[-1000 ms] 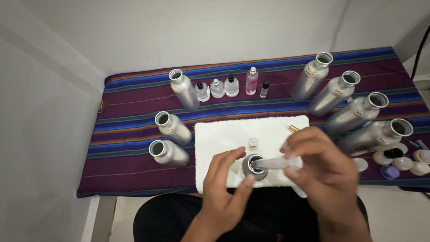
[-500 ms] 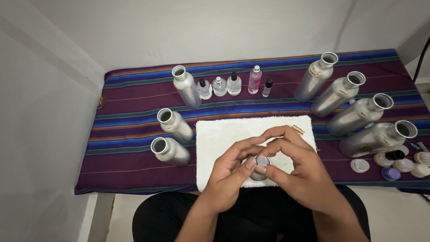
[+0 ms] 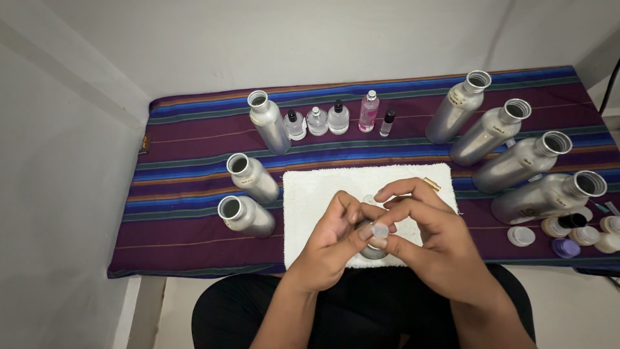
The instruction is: The person uses a syringe to extract liquid from a pink perfume bottle and a small clear bottle, then injects the liquid into a large aluminum bottle.
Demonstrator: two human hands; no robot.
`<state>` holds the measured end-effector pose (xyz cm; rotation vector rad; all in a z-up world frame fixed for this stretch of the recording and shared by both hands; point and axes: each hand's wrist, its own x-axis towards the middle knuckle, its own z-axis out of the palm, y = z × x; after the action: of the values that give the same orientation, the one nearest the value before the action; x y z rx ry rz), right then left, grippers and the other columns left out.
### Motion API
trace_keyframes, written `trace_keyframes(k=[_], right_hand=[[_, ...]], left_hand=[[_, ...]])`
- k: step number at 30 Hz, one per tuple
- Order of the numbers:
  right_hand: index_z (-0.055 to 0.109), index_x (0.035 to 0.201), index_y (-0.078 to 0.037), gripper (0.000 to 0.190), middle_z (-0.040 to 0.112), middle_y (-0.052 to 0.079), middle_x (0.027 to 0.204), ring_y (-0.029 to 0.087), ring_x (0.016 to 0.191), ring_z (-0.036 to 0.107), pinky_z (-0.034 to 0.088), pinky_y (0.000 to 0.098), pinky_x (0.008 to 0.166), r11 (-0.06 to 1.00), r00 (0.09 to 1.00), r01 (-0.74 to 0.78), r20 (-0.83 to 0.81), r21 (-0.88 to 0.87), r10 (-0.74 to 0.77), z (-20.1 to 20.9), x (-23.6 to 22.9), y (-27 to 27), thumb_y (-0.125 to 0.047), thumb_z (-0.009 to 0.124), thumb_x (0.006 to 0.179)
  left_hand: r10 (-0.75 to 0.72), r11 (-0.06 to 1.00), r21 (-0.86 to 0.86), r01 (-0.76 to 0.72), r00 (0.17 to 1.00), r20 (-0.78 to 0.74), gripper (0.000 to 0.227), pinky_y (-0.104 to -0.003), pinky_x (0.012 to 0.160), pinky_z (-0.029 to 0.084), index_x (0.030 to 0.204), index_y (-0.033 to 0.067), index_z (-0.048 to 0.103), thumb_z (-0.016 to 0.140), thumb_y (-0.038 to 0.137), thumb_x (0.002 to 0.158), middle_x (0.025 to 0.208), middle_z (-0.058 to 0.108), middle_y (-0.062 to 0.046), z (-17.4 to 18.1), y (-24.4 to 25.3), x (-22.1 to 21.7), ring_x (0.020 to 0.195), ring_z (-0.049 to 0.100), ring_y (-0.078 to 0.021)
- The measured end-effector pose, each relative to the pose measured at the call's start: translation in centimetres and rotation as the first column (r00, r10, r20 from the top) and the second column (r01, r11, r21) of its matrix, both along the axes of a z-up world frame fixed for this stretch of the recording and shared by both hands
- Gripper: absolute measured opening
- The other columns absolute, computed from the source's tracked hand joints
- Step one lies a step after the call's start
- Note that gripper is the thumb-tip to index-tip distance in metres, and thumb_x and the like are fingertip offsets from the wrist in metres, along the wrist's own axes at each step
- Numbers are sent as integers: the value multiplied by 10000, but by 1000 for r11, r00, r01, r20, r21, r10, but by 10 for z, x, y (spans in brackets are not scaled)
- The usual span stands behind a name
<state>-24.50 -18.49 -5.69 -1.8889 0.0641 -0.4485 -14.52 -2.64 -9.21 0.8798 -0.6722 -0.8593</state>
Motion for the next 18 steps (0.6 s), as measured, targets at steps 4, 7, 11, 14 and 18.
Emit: trace_keyframes(k=[4,7,11,14,18], right_hand=[[753,945,-110,102,620,78,1195,184,1138,616,446,356,1062,997,998,6,56,82,-11,6,1,3,-90,775,848],[747,926,-108,116,615,71,1198,186,1191,610,456,344,1049,994,998,38,42,100,-42,11,1,3,-55,788,832],[723,926,-125,136,633,61,1186,177,1185,608,438,340,1052,996,997,50,55,70,-54,20,2,2,-56,792,830],[727,938,-122,132,631,54,1188,184,1202,600,443,342,1061,998,997,47,63,32,-49,29,3,1,-62,788,836],[721,968,-115,146,618,77,1168,204,1172,611,474,353,1045,999,995,33,96,11,-33,40,3,2,-69,781,843]], left_hand=[[-12,1000,-7,13,999,45,212,-315,850,456,986,161,341,531,173,1080,1144,607,-87,0,-1,3,1000,571,-170],[-14,1000,-20,15,998,63,254,-312,858,410,952,162,305,519,180,1087,1124,622,-93,0,-3,3,960,513,-158],[6,1000,-10,-5,997,75,256,-305,844,402,941,167,320,533,180,1083,1186,635,-67,-8,-3,4,929,486,-130],[19,1000,6,-19,995,93,262,-308,849,403,924,166,323,536,170,1077,1194,633,-60,-9,-2,5,931,482,-124],[23,1000,7,-23,999,50,249,-330,959,413,936,182,350,570,164,1050,1213,591,-33,-18,-2,4,1066,531,-125]])
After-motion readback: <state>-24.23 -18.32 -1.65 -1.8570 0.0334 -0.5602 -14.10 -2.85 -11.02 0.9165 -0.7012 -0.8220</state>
